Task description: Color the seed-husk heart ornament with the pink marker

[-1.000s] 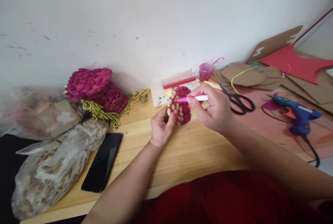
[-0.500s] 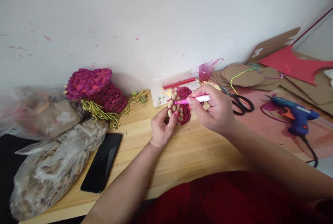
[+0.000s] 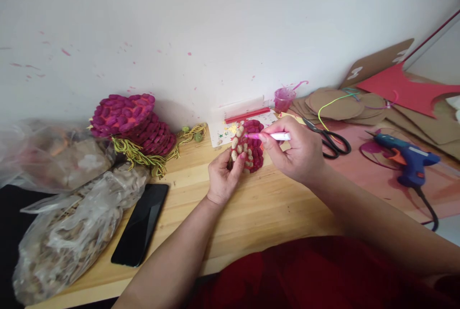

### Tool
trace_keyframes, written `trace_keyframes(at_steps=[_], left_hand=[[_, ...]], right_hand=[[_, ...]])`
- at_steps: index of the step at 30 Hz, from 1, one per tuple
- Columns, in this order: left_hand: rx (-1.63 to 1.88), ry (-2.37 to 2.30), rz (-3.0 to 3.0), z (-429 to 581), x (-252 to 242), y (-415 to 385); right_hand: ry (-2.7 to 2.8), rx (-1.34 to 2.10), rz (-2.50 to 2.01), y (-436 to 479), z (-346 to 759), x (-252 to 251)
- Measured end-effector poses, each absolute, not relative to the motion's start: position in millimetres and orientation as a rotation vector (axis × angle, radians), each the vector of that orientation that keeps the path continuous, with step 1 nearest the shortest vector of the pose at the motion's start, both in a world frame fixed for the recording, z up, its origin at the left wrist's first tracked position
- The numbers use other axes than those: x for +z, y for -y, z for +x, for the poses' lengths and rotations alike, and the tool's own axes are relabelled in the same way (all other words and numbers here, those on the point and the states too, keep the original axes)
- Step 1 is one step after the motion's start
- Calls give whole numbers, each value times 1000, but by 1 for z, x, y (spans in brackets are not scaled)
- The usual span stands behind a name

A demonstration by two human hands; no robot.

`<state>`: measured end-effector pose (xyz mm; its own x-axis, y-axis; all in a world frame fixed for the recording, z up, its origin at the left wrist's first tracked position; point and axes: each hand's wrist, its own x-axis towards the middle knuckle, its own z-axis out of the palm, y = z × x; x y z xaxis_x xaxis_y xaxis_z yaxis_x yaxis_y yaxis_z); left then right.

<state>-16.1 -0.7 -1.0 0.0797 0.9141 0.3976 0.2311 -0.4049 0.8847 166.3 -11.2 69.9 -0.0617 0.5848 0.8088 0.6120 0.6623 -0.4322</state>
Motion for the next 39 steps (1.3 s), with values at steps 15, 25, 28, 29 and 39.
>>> trace_keyframes(at_steps=[15,25,28,29,39], left_hand=[[1302,-969,1233,-17,-14,-7],[1283,-974,1233,-16,-10,-6],[1284,-994,1225,-15,-8,-6],[1285,-985,1216,-15,-7,-6],[1282,-968,1104,-12,-7,-6]], right_hand=[[1710,302,-987,-5,168,52],[1764,216,-960,-6,167,53],[1767,206,-980,-4,168,54],[1764,211,-979,-4,168,55],[1767,219,-991,-8,171,50]])
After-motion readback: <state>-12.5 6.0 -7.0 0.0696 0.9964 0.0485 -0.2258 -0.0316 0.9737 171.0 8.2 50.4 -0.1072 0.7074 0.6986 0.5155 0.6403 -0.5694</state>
